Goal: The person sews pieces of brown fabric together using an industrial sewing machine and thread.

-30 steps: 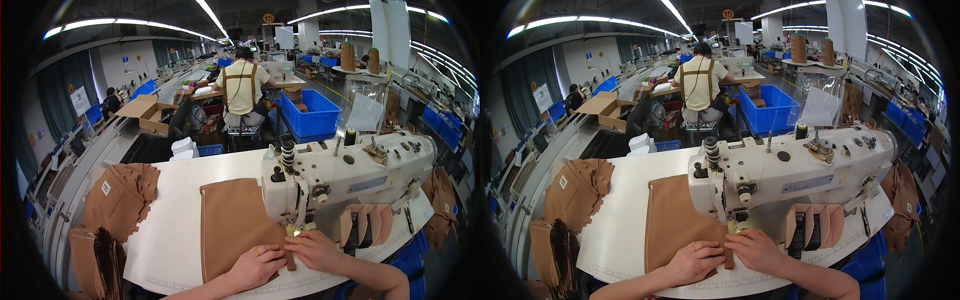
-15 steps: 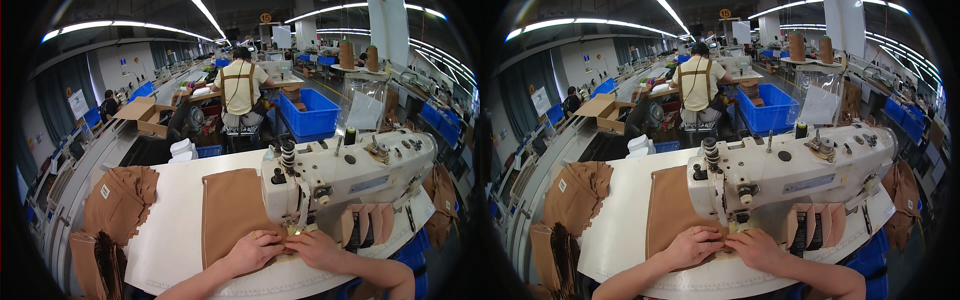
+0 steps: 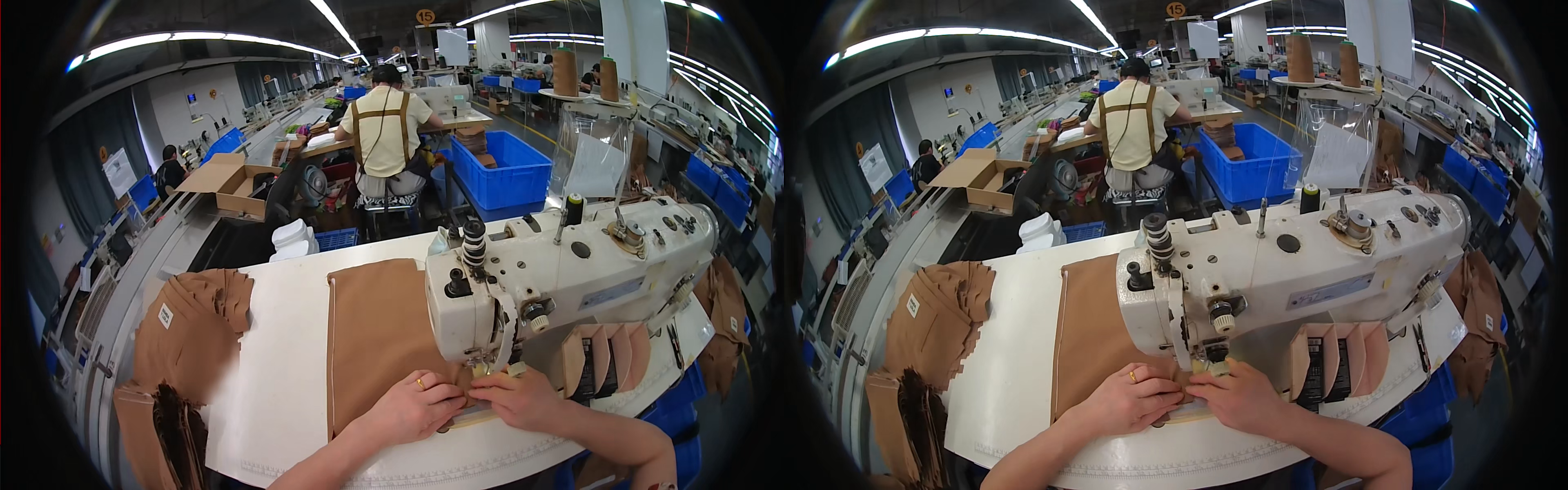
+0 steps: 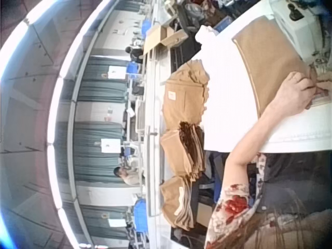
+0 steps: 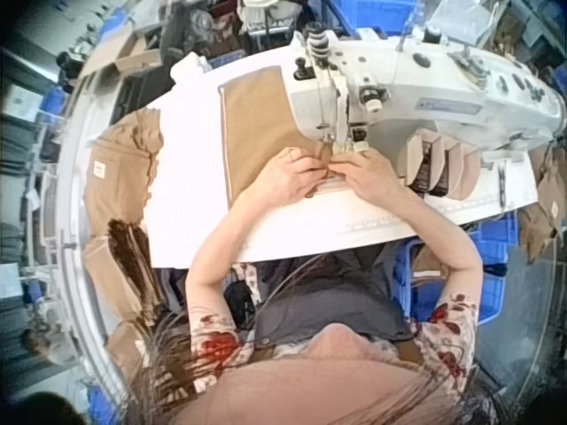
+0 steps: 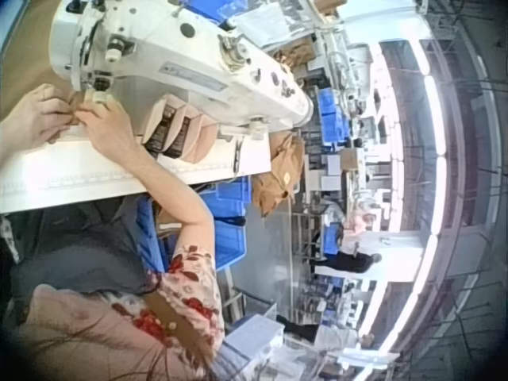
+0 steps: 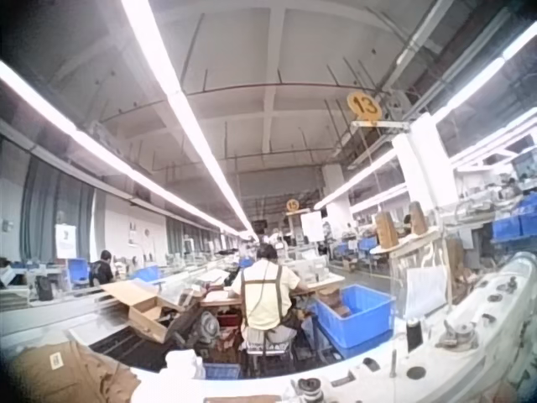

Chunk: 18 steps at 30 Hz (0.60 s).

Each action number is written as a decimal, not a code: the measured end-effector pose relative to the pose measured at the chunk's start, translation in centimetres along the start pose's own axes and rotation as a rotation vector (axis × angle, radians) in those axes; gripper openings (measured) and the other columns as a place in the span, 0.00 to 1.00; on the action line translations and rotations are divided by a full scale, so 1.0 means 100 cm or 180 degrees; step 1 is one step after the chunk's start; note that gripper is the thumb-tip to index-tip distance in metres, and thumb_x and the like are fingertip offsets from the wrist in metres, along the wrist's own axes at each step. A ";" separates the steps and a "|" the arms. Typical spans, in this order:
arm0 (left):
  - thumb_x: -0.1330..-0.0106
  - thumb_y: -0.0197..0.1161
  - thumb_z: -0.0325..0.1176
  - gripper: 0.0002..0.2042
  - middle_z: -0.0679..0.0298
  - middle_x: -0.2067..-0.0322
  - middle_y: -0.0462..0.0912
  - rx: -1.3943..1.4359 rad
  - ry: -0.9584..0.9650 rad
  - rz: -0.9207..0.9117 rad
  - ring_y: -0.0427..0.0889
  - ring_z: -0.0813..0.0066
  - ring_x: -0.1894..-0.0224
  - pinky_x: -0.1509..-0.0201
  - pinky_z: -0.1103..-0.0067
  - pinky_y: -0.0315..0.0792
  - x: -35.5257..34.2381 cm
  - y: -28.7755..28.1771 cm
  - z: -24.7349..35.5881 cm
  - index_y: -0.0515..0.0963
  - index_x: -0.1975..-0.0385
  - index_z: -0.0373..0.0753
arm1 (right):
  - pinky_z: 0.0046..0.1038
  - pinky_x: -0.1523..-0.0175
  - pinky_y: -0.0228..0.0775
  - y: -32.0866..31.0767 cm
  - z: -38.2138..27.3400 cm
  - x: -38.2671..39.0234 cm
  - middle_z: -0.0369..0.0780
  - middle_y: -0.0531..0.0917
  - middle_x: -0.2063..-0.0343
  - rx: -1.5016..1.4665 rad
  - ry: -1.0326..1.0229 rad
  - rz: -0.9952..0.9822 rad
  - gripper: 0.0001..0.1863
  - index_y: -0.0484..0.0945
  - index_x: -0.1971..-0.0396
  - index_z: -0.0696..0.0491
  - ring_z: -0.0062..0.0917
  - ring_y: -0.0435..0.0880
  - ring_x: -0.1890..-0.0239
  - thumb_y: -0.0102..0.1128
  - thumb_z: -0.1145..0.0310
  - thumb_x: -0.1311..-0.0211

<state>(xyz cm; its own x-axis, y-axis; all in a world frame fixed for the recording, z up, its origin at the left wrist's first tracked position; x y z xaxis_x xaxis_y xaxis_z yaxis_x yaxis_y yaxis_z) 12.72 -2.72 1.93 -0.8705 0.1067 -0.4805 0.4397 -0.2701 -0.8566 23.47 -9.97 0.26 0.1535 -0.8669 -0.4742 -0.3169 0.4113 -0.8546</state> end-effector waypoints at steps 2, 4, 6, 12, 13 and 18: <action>0.44 0.71 0.30 0.14 0.71 0.56 0.82 0.0005 -0.0070 0.0039 0.79 0.72 0.50 0.48 0.73 0.75 0.004 0.003 0.001 0.85 0.57 0.43 | 0.26 0.60 0.73 -0.002 -0.001 0.003 0.26 0.84 0.56 0.0005 -0.0176 0.0215 0.16 0.86 0.58 0.44 0.24 0.77 0.69 0.67 0.71 0.51; 0.44 0.71 0.30 0.14 0.71 0.57 0.82 0.0009 -0.0150 0.0079 0.79 0.72 0.52 0.49 0.73 0.75 0.006 0.003 0.000 0.85 0.57 0.43 | 0.28 0.57 0.75 -0.005 -0.004 0.001 0.27 0.85 0.57 -0.0088 -0.0117 0.0166 0.16 0.87 0.60 0.45 0.26 0.80 0.63 0.66 0.73 0.52; 0.43 0.71 0.30 0.12 0.70 0.57 0.83 0.0067 -0.0200 0.0217 0.79 0.72 0.52 0.50 0.73 0.75 0.005 -0.001 0.000 0.86 0.57 0.42 | 0.29 0.55 0.77 -0.005 -0.003 0.001 0.28 0.85 0.57 -0.0169 -0.0052 0.0121 0.15 0.87 0.62 0.45 0.27 0.83 0.58 0.65 0.74 0.52; 0.43 0.72 0.30 0.12 0.71 0.57 0.82 0.0072 -0.0220 0.0247 0.79 0.72 0.52 0.50 0.73 0.75 0.005 0.001 -0.001 0.86 0.58 0.43 | 0.27 0.57 0.77 -0.007 -0.006 0.003 0.26 0.85 0.58 -0.0064 -0.0154 0.0233 0.15 0.87 0.63 0.43 0.24 0.84 0.60 0.66 0.75 0.53; 0.43 0.72 0.30 0.12 0.71 0.57 0.82 0.0074 -0.0211 0.0235 0.79 0.72 0.52 0.50 0.73 0.75 0.005 0.001 -0.001 0.86 0.58 0.43 | 0.25 0.58 0.76 -0.009 -0.007 0.002 0.26 0.85 0.59 -0.0082 -0.0267 0.0305 0.15 0.87 0.63 0.44 0.23 0.80 0.65 0.66 0.74 0.54; 0.44 0.73 0.31 0.12 0.71 0.56 0.82 -0.0046 -0.0209 0.0341 0.79 0.71 0.50 0.47 0.71 0.75 0.002 -0.006 0.005 0.86 0.59 0.44 | 0.23 0.61 0.74 -0.010 -0.011 0.004 0.26 0.84 0.60 -0.0199 -0.0375 0.0309 0.15 0.87 0.62 0.45 0.23 0.77 0.69 0.67 0.73 0.53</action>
<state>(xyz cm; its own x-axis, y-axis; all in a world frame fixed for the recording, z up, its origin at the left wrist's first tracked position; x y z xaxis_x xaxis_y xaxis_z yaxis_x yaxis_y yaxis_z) 12.24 -3.02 2.43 -0.8308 0.0148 -0.5564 0.5337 -0.2627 -0.8038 22.82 -11.04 1.19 0.2269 -0.7833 -0.5787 -0.3928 0.4701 -0.7904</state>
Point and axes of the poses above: each hand's wrist, its own x-axis away from the middle knuckle, its own y-axis out of the palm, z = x × y, the point moved 9 cm from there along -x, towards the middle knuckle
